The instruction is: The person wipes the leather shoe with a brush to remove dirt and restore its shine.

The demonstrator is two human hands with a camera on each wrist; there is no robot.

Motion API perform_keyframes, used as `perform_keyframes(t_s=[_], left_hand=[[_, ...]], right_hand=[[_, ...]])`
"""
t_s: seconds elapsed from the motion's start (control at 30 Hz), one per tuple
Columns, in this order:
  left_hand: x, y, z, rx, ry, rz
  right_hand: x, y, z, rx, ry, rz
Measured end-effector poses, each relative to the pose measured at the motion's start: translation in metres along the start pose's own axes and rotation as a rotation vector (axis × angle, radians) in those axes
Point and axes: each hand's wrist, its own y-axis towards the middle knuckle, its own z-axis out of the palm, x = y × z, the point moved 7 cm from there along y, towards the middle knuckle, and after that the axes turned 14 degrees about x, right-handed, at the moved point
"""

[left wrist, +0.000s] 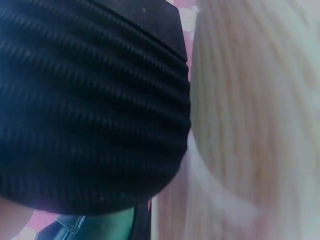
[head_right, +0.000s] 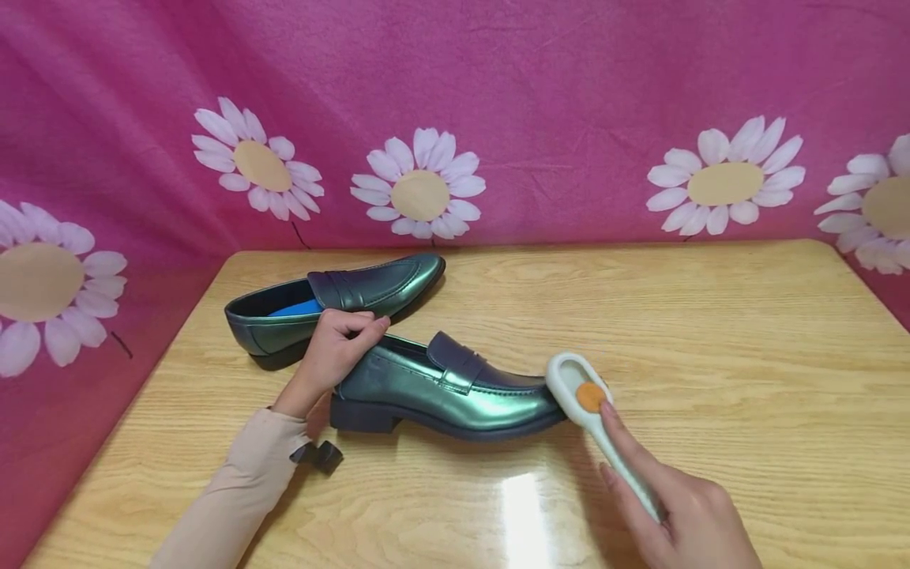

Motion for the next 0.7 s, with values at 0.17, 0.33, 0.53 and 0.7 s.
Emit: perform_keyframes(t_s=[0.17,0.33,0.53,0.7], left_hand=[[-0.001,0.0,-0.001,-0.009,0.01,0.005],[-0.001,0.0,-0.001,-0.016,0.009,0.006],[-0.001,0.0,0.0,-0.01,-0.001,0.01],[-0.002,0.0,-0.001,-0.009,-0.002,0.017]], right_hand=[[0.016,0.001,0.006,0.056,0.022,-0.142],[-0.008,0.002,-0.001,0.022,-0.004,0.065],[-0.034,-0.001,-0.004,0.035,-0.02,0.253],[-0.025,-0.001,-0.002,0.022,-0.028,0.197]])
